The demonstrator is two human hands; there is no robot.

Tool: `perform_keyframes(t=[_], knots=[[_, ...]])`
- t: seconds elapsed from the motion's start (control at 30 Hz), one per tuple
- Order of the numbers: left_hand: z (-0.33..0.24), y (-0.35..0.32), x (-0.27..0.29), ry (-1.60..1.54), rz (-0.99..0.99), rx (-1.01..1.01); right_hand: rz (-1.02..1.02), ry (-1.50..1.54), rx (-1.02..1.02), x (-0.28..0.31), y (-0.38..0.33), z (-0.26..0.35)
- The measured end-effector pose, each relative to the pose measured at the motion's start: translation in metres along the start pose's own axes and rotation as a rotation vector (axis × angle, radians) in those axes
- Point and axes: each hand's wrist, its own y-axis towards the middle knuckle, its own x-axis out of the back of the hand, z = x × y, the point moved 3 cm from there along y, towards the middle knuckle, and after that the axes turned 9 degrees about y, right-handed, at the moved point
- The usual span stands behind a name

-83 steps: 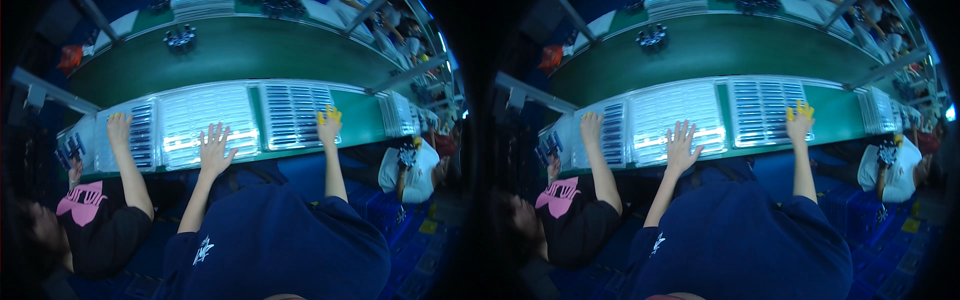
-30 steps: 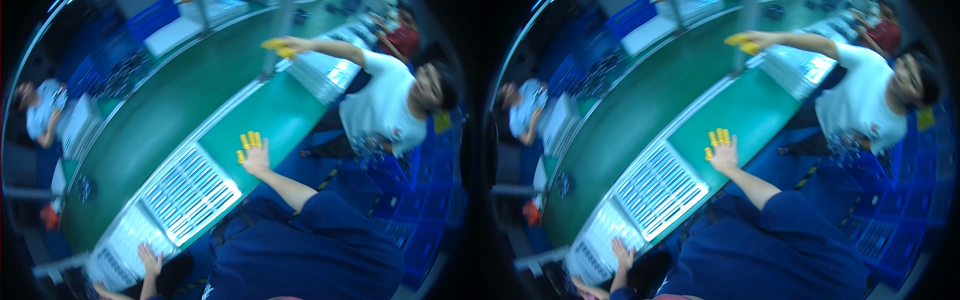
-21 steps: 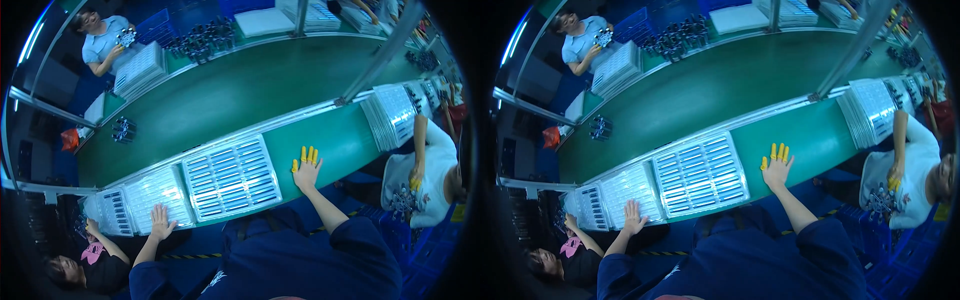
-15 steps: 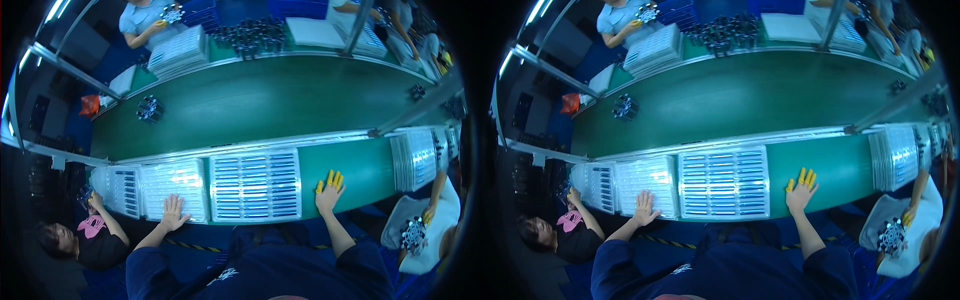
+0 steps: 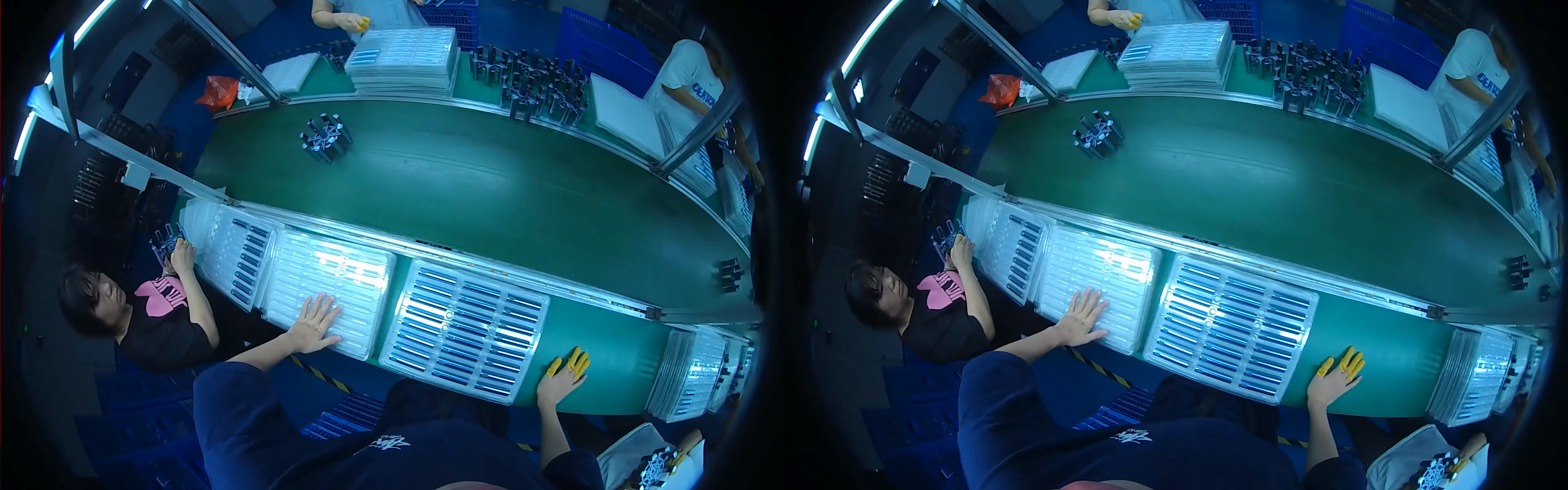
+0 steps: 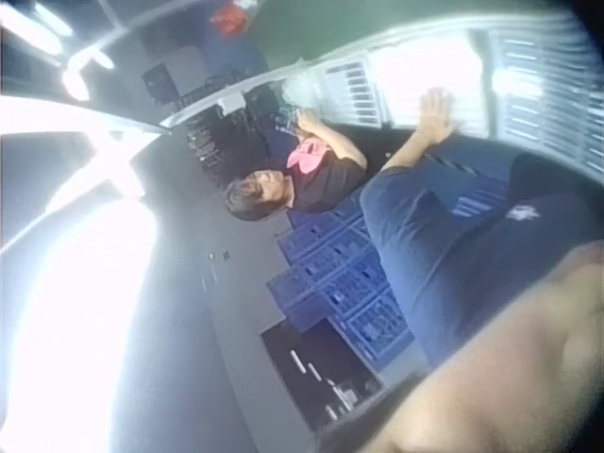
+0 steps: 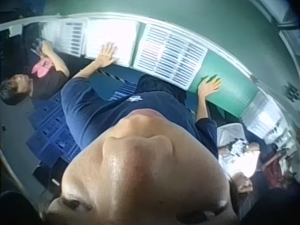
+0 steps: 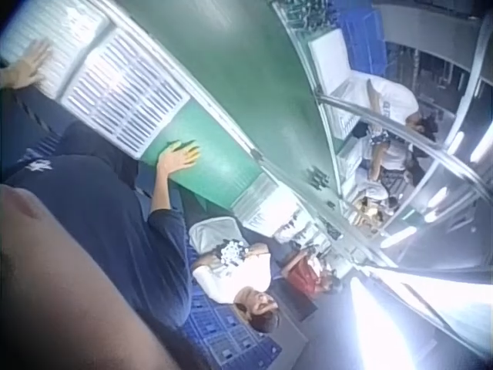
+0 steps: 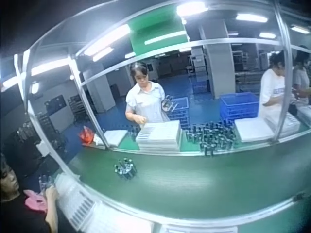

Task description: The person assembles black plastic components by hand, then places the assembled mechanical parts into trays on a factory conveyor line.

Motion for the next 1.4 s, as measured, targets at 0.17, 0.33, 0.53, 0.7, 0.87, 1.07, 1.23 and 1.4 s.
perform_keyframes(t=[0.17,0.33,0.53,0.7,0.87,1.07,1.23,1.4], knots=[[-0.045,0.03,0.007,0.03,-0.052,-0.037,-0.045,-0.005,0.019,-0.005,0.022,-0.045],[-0.072,0.025,0.096,-0.088,0.107,0.187,-0.03,0.036,0.129,-0.034,0.064,-0.048],[-0.267,0.167,0.245,-0.305,-0.369,0.064,-0.147,0.679,0.25,-0.033,0.23,-0.086],[-0.457,0.371,0.269,-0.475,-0.458,-0.411,-0.054,0.979,0.158,-0.032,0.426,-0.062],[-0.558,0.477,0.222,-0.153,-0.538,-0.026,0.444,1.393,-0.24,-0.024,0.548,-0.025],[-0.541,0.462,0.233,-0.173,-0.545,0.0,0.325,1.109,0.061,-0.047,0.576,-0.012],[-0.544,0.453,0.241,-0.295,-0.602,-0.014,0.255,0.992,0.47,-0.052,0.496,-0.019],[-0.538,0.428,0.235,-0.309,-0.626,0.015,0.246,0.748,0.544,-0.036,0.386,-0.012]])
